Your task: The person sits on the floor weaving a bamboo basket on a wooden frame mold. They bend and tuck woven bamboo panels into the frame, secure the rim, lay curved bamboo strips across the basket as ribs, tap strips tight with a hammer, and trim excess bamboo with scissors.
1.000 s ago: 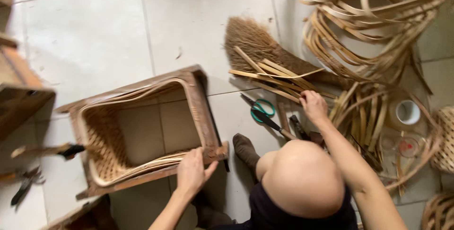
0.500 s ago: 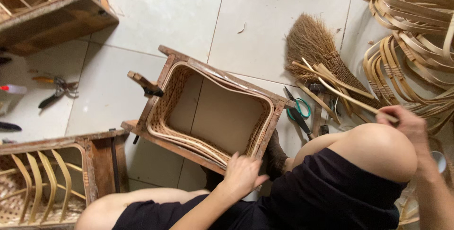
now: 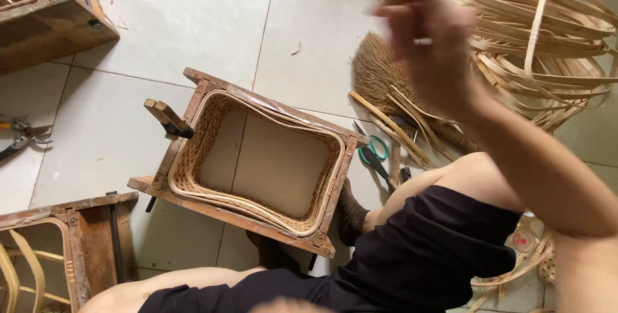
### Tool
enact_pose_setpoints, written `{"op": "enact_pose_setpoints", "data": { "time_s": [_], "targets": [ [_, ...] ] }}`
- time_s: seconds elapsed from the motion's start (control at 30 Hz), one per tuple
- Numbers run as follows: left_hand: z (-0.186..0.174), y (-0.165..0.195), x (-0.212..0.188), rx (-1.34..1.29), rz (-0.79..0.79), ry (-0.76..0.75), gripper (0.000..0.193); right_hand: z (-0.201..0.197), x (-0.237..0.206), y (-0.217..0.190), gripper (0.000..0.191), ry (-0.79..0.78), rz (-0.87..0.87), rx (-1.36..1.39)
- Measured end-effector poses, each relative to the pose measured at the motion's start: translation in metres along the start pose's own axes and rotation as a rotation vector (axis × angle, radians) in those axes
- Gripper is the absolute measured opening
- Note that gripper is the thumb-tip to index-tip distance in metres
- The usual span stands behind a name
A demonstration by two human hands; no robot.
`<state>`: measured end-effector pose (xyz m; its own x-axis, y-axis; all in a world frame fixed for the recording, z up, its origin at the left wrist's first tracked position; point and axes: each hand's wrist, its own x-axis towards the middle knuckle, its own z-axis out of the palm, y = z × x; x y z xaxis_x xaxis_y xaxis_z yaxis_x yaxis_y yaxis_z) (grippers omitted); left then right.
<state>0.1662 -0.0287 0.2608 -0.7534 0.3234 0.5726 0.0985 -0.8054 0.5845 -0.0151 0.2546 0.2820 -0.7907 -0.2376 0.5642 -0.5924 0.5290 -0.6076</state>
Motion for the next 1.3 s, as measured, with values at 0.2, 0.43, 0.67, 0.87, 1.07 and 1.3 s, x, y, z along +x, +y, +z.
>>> {"op": "enact_pose_setpoints", "data": {
  "time_s": [0.2, 0.43, 0.67, 0.87, 1.07, 1.3],
  "targets": [
    [-0.092, -0.135, -0.041, 0.52, -0.421, 0.422, 0.07, 0.188, 0.023, -0.047, 0.028, -0.151, 0.105, 0.26],
    [-0.148, -0.226, -0.097, 0.948, -0.442, 0.525, 0.019, 0.239, -0.013, -0.033, 0.026, -0.177, -0.021, 0.174],
    [-0.137, -0.211, -0.076, 0.943, -0.412, 0.562, 0.021, 0.24, -0.014, -0.02, 0.021, -0.148, 0.033, 0.158],
    [-0.13, -0.205, -0.067, 0.933, -0.497, 0.583, 0.018, 0.245, -0.012, -0.01, 0.025, -0.284, 0.118, 0.024],
    [-0.137, -0.216, -0.072, 0.921, -0.583, 0.696, 0.028, 0.308, -0.006, 0.028, 0.03, -0.648, 0.233, -0.167],
    [-0.174, -0.248, -0.095, 0.801, -0.44, 0.799, 0.038, 0.408, -0.034, 0.092, 0.012, -0.758, 0.16, -0.329]
  ]
}}
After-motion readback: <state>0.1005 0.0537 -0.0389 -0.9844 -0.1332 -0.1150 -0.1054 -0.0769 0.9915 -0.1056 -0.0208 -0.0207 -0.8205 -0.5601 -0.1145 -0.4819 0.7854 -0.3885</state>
